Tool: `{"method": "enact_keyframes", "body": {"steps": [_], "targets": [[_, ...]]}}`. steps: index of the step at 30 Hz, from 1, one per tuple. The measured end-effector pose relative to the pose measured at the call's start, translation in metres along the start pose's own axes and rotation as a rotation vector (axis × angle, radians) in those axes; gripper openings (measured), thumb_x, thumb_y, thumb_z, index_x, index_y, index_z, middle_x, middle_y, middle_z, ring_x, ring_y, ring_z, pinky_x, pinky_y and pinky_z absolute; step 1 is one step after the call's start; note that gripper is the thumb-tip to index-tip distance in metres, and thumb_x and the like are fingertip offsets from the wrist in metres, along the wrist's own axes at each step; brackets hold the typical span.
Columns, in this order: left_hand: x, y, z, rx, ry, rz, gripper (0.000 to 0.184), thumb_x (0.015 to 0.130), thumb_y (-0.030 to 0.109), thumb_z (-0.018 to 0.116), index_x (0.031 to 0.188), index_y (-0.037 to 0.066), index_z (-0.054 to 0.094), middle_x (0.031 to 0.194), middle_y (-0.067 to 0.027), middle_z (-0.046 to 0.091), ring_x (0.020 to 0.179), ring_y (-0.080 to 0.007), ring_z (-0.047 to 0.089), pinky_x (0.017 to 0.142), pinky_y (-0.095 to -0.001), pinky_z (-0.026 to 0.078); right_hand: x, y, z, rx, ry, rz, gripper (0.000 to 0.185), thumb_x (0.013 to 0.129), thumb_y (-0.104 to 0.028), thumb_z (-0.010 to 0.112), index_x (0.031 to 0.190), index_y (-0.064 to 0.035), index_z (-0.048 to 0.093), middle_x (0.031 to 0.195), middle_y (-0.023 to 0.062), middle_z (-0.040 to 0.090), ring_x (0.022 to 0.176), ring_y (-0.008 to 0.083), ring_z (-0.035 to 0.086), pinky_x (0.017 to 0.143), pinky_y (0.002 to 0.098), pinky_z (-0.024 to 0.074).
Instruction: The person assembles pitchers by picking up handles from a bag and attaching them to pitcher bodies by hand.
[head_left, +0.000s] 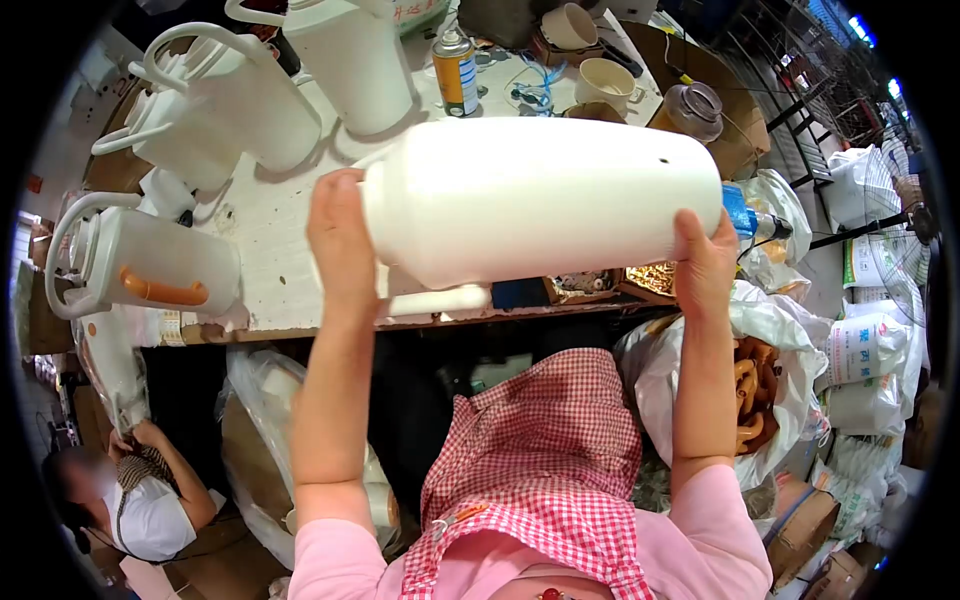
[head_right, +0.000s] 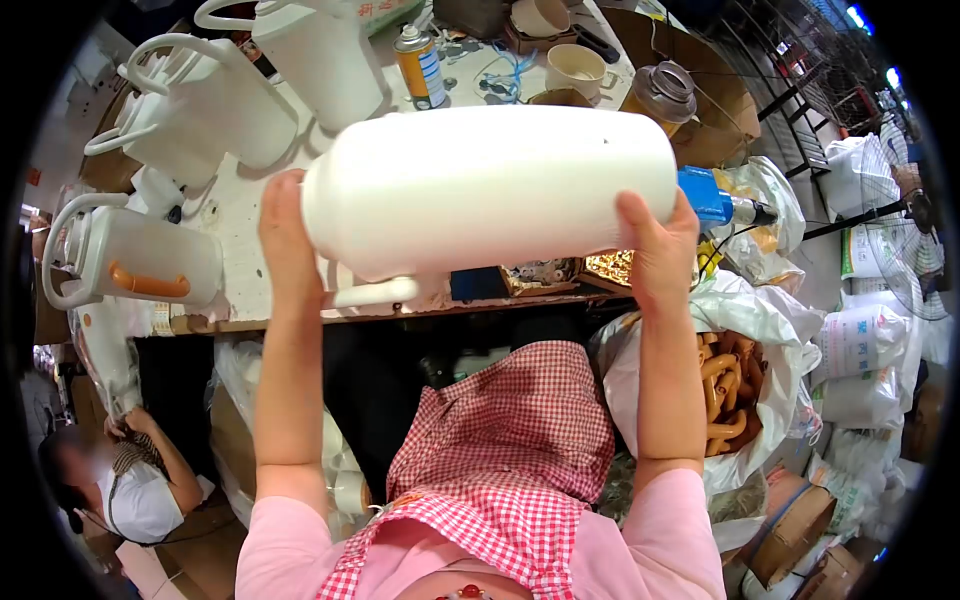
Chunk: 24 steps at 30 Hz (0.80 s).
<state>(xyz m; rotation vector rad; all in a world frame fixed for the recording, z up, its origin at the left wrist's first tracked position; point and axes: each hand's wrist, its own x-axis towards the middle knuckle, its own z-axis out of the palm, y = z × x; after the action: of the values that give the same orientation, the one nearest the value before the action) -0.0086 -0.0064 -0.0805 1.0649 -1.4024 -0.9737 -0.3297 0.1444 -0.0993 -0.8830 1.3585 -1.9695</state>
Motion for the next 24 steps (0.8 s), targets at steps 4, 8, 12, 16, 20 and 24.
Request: {"method": "enact_keyframes", "body": {"steps": [4, 8, 12, 16, 20, 24], "targets": [[-0.013, -0.015, 0.04, -0.112, -0.014, -0.013, 0.032, 0.106, 0.032, 0.047, 0.108, 0.004, 0.062, 0.093, -0.0027, 0.064, 0.086, -0.0104, 0.058, 0.078, -0.0289, 0.049, 0.005, 0.003, -0.041, -0.021, 0.022, -0.024, 0.051, 0.088, -0.028, 0.082, 0.124, 0.0023, 0.062, 0.114, 0.0077, 0.07, 0.103, 0.016, 0.066, 0.094, 0.0314, 0.05], [-0.016, -0.016, 0.05, -0.159, -0.035, -0.047, 0.028, 0.107, 0.027, 0.047, 0.108, 0.003, 0.06, 0.096, -0.0053, 0.065, 0.087, -0.0116, 0.059, 0.08, -0.0289, 0.049, 0.008, 0.005, -0.047, -0.031, 0.02, -0.026, 0.05, 0.089, -0.028, 0.081, 0.124, 0.0027, 0.062, 0.115, 0.0081, 0.07, 0.103, 0.0164, 0.066, 0.095, 0.0314, 0.0492], [-0.013, -0.011, 0.05, -0.198, -0.064, -0.063, 0.027, 0.107, 0.027, 0.047, 0.108, 0.003, 0.06, 0.095, -0.0052, 0.066, 0.085, -0.0109, 0.059, 0.077, -0.0283, 0.05, 0.008, 0.003, -0.043, -0.031, 0.019, -0.027, 0.05, 0.089, -0.028, 0.08, 0.124, 0.0029, 0.062, 0.115, 0.0084, 0.07, 0.103, 0.0163, 0.066, 0.096, 0.0314, 0.0489], [-0.01, -0.013, 0.053, -0.187, -0.063, -0.083, 0.027, 0.107, 0.028, 0.046, 0.108, 0.004, 0.06, 0.094, -0.0033, 0.064, 0.084, -0.0098, 0.058, 0.077, -0.0282, 0.05, 0.009, 0.002, -0.042, -0.059, 0.021, -0.017, 0.049, 0.09, -0.028, 0.08, 0.124, 0.0036, 0.063, 0.114, 0.0087, 0.07, 0.103, 0.0162, 0.066, 0.094, 0.031, 0.0495], [-0.014, -0.022, 0.058, -0.191, -0.086, -0.176, 0.028, 0.107, 0.028, 0.045, 0.105, 0.005, 0.061, 0.093, -0.0011, 0.062, 0.085, -0.0091, 0.056, 0.079, -0.0294, 0.049, 0.007, -0.015, -0.041, -0.18, 0.002, 0.083, 0.045, 0.091, -0.026, 0.078, 0.122, 0.0038, 0.064, 0.113, 0.0094, 0.071, 0.101, 0.0162, 0.067, 0.091, 0.0309, 0.0515], [0.0, -0.043, 0.039, 0.116, -0.15, 0.029, 0.027, 0.105, 0.023, 0.047, 0.115, 0.003, 0.062, 0.102, -0.0053, 0.065, 0.097, -0.016, 0.06, 0.09, -0.0323, 0.048, 0.009, -0.019, -0.036, -0.229, -0.018, 0.11, 0.043, 0.091, -0.025, 0.075, 0.122, 0.0036, 0.065, 0.11, 0.0091, 0.072, 0.093, 0.0161, 0.069, 0.081, 0.0311, 0.0551]]}}
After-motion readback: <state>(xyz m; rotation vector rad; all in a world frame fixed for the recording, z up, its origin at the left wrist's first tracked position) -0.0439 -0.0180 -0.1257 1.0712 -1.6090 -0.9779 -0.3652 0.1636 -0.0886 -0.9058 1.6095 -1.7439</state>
